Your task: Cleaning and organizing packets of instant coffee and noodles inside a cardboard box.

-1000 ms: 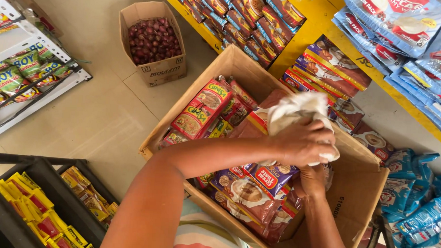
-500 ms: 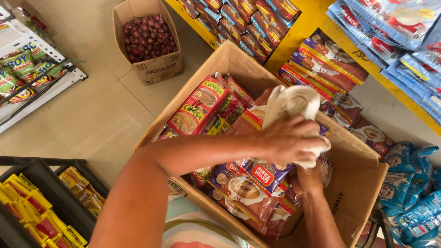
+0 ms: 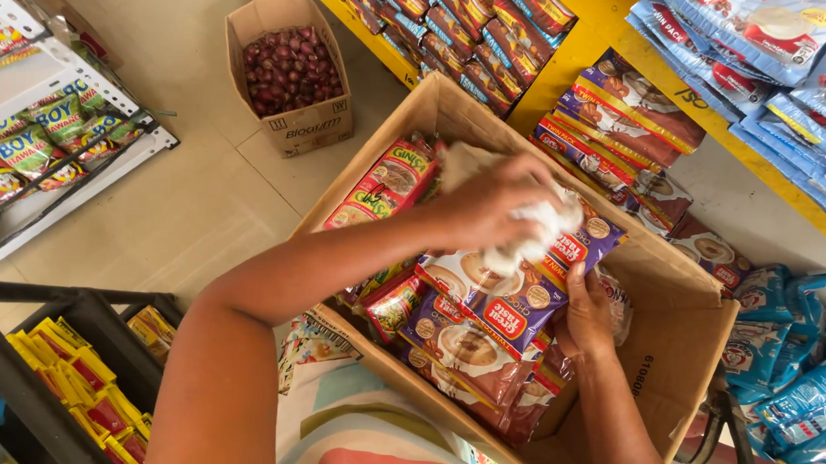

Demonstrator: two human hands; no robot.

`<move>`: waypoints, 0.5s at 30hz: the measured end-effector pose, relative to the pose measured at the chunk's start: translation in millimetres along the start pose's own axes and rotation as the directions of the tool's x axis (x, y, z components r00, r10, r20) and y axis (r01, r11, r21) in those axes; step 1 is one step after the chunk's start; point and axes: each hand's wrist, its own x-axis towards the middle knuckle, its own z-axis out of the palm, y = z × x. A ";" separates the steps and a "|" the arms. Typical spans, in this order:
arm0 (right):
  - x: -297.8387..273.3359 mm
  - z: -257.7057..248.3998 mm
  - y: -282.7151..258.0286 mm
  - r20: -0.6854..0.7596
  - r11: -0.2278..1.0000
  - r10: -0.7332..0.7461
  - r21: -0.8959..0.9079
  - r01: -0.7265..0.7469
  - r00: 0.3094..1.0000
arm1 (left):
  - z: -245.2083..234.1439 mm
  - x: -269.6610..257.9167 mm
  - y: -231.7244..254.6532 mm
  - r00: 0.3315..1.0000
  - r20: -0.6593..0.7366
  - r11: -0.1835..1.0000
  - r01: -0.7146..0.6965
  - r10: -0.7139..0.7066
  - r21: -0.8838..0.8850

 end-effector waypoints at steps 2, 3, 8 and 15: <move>1.4 -2.0 3.3 0.008 1.000 0.001 0.001 -0.001 1.000 | 11.9 -7.0 22.3 0.965 -0.129 0.973 -0.229 0.227 -0.005; 2.0 -4.3 5.5 -0.024 1.000 0.008 0.013 -0.008 1.000 | 7.5 -12.1 36.3 0.968 -0.005 0.965 -0.250 0.251 0.082; -2.0 -1.9 4.6 -0.018 0.998 0.007 0.059 -0.006 1.000 | 12.8 -42.9 -23.3 0.967 0.178 0.981 -0.191 0.180 0.044; 3.7 -2.7 3.1 -0.082 1.000 0.021 -0.002 -0.021 0.996 | 10.7 -34.1 -9.0 0.968 0.245 0.924 -0.133 0.044 0.359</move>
